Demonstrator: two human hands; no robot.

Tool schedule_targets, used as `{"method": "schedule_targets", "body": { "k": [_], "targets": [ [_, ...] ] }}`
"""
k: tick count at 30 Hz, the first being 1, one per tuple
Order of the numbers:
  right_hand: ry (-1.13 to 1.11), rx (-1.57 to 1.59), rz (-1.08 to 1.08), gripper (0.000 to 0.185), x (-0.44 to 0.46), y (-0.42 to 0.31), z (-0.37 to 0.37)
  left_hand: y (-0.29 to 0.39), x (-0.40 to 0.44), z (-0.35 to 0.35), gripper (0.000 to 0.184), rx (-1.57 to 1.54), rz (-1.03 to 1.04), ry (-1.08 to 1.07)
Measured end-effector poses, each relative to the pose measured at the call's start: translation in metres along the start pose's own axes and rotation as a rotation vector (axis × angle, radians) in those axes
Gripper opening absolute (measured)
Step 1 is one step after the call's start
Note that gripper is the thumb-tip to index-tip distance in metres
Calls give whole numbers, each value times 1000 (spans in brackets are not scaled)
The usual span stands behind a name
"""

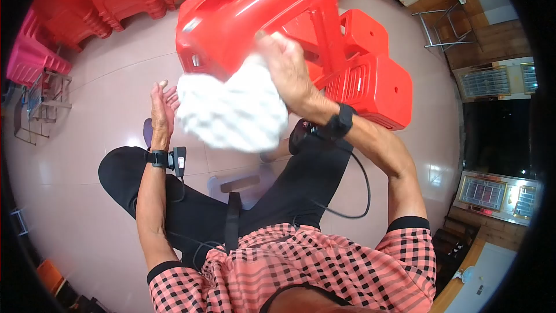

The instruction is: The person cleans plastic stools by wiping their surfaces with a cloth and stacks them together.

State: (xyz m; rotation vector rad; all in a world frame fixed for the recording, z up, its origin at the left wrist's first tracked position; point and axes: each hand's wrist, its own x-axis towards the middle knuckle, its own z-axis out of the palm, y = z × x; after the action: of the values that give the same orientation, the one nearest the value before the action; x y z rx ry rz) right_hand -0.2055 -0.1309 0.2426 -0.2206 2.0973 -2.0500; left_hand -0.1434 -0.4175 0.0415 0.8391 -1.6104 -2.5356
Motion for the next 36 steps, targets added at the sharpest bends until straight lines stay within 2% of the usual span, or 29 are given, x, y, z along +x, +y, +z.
{"method": "schedule_targets", "body": {
  "k": [4, 9, 11, 12, 13, 16, 19, 20, 21, 24, 29, 31, 32, 34, 36],
  "targets": [
    [-121, 95, 49, 39, -55, -27, 44, 20, -17, -26, 79, 5, 79, -30],
    [-158, 293, 354, 34, -88, -37, 89, 44, -57, -61, 83, -117, 116, -121],
    [-156, 418, 511, 35, -91, -19, 87, 56, -68, -70, 81, -100, 57, -175],
    [-256, 721, 652, 40, -92, 12, 80, 62, -79, -72, 80, -43, 82, -161],
    [-268, 802, 694, 41, -89, 28, 76, 66, -84, -70, 79, 21, 99, -143],
    [-354, 1070, 818, 50, -85, 74, 60, 55, -76, -81, 78, 108, -25, -189],
    [-281, 1044, 894, 52, -78, 135, 40, 13, -47, -94, 81, 219, -151, -128],
    [-103, 1012, 946, 52, -72, 139, 46, 1, -44, -91, 83, 269, -160, -88],
    [-98, 1002, 964, 52, -68, 152, 44, -14, -41, -93, 85, 324, -182, -49],
    [-166, 1028, 976, 51, -52, 195, 27, -66, -10, -102, 94, 368, -285, -33],
    [-344, 1208, 936, 50, -38, 280, -32, -67, -1, -63, 90, 541, -261, -23],
    [-402, 1271, 921, 49, -35, 279, -38, -64, -2, -49, 86, 519, -255, -13],
    [-212, 885, 853, 29, -31, 270, -32, -64, -3, -42, 83, 528, -230, -17],
    [-106, 924, 923, 31, -30, 263, -35, -66, -3, -32, 78, 542, -178, -24],
    [-34, 862, 1002, 33, -29, 269, -41, -71, 1, -35, 80, 603, -235, -58]
  ]
}}
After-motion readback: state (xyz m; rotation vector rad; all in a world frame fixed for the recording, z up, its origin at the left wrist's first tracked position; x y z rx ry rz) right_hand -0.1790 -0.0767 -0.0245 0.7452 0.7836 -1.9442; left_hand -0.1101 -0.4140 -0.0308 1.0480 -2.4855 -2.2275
